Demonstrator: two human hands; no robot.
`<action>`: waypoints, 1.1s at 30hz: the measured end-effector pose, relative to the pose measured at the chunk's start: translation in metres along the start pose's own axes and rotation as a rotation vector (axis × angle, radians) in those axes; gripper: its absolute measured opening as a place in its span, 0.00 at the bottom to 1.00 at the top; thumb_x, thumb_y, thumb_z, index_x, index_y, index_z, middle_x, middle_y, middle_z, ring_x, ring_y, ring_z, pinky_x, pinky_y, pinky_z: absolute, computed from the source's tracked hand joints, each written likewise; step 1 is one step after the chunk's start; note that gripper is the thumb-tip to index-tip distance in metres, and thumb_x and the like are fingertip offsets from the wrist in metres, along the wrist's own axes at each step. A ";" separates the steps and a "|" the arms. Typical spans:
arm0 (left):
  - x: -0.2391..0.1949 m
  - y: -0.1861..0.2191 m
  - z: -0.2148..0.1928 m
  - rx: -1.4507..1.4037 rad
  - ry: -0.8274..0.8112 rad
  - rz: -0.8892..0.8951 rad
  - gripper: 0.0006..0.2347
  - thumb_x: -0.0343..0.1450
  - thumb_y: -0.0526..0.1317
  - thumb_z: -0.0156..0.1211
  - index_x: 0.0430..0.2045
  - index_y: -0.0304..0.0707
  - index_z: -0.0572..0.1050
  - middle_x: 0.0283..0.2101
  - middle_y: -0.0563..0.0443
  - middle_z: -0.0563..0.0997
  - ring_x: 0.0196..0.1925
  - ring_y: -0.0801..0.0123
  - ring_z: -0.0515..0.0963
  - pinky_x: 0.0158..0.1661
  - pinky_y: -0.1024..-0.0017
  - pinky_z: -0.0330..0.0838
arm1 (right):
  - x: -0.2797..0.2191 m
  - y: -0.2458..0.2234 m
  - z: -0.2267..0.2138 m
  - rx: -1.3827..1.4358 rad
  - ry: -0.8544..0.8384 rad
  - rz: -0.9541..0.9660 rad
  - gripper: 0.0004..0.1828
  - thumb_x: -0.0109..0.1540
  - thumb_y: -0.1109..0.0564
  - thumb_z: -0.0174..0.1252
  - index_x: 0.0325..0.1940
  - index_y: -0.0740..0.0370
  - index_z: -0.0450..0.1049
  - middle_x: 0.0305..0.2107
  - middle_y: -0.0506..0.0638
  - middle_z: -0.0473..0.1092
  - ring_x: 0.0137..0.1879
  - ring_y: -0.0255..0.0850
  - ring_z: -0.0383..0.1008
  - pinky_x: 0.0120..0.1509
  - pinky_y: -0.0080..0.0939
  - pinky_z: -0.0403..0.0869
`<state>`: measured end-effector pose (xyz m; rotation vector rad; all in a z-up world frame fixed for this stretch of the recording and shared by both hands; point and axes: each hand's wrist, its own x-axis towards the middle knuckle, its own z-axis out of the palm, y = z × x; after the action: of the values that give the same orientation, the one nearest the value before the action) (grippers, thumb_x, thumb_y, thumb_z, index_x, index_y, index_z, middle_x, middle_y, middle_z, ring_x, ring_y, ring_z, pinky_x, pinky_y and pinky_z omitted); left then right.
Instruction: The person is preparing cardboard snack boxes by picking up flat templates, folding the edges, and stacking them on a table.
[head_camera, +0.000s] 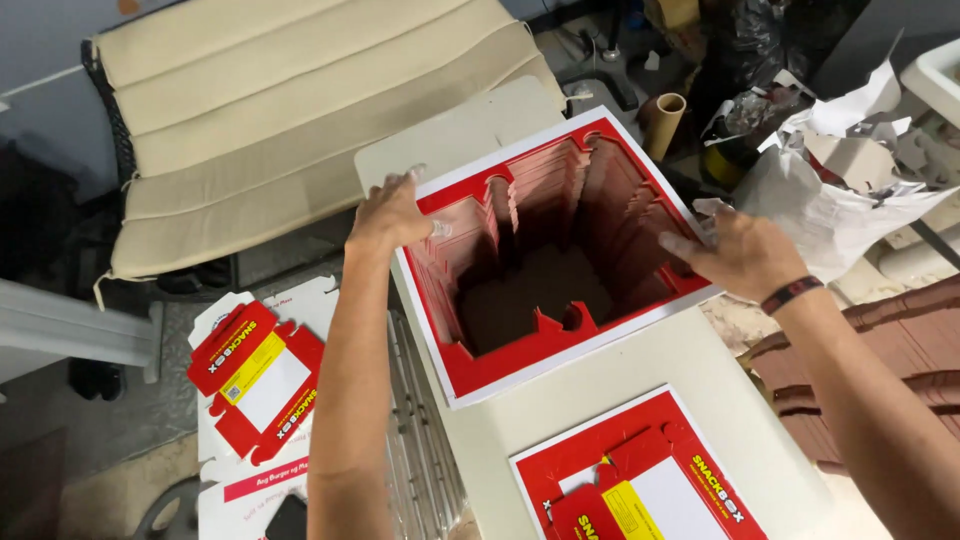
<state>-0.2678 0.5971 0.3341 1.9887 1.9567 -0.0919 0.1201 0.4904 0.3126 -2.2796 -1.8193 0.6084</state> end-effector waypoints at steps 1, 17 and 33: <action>0.005 -0.003 0.000 -0.009 -0.013 0.018 0.39 0.59 0.42 0.60 0.71 0.45 0.58 0.65 0.40 0.68 0.68 0.43 0.67 0.63 0.43 0.65 | 0.008 -0.006 0.006 -0.135 0.025 0.015 0.35 0.61 0.32 0.56 0.63 0.56 0.75 0.45 0.71 0.77 0.55 0.67 0.78 0.58 0.63 0.75; 0.008 -0.103 0.042 0.044 0.286 0.093 0.29 0.81 0.73 0.57 0.36 0.44 0.71 0.34 0.41 0.71 0.35 0.53 0.77 0.30 0.53 0.69 | 0.044 0.203 0.149 -0.562 -0.019 -0.168 0.26 0.59 0.35 0.56 0.45 0.56 0.85 0.38 0.58 0.81 0.47 0.54 0.83 0.45 0.51 0.81; -0.414 0.121 0.555 -1.233 0.120 -0.780 0.42 0.68 0.40 0.73 0.74 0.41 0.48 0.72 0.28 0.57 0.72 0.28 0.55 0.68 0.43 0.62 | -0.258 0.326 0.364 -0.005 0.028 -0.176 0.35 0.59 0.50 0.60 0.73 0.53 0.68 0.60 0.52 0.72 0.64 0.50 0.73 0.57 0.49 0.79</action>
<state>-0.0594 0.0418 -0.0435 0.4397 1.9336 0.8332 0.2182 0.1170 -0.0828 -2.0897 -1.9830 0.5406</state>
